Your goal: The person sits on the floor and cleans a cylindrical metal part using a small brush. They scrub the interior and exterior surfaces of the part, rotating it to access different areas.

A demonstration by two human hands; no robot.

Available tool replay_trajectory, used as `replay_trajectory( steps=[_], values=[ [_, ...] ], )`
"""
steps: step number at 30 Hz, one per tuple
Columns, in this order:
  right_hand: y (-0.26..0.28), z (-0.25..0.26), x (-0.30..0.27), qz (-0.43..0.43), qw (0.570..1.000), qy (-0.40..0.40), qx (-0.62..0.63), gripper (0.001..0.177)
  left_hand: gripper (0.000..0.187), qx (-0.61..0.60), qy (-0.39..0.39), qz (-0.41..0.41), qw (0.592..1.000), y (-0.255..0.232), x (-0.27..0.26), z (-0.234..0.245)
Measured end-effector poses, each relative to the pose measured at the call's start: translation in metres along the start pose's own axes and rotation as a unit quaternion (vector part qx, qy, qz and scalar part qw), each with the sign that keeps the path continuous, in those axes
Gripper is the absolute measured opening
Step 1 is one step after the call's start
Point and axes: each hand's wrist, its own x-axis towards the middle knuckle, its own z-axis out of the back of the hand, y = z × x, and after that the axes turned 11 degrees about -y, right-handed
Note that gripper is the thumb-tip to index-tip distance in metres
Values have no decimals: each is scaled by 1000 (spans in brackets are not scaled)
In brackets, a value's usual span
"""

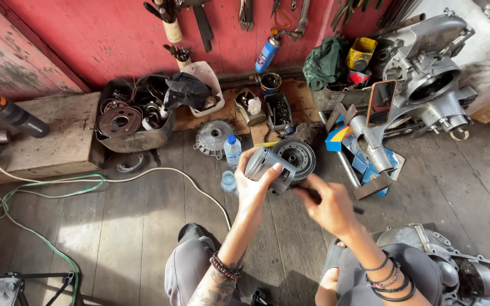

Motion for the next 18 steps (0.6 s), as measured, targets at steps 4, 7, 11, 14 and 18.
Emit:
replay_trajectory(
  steps=[4, 7, 11, 14, 18],
  values=[
    [-25, 2, -12, -27, 999, -37, -9, 11, 62, -8, 21, -2, 1000, 0, -3, -2],
    [1, -2, -5, -43, 997, 13, 56, 13, 65, 7, 21, -34, 999, -1, -2, -2],
    [-25, 6, -7, -50, 998, 13, 34, 11, 61, 4, 26, -22, 999, 0, -6, -4],
    [-24, -1, -18, -66, 996, 30, 49, 11, 62, 12, 23, -29, 999, 0, -6, -4],
    [-22, 10, -5, -109, 988, 50, 99, 10, 67, -21, 23, 0, 1000, 11, 0, -1]
  ],
)
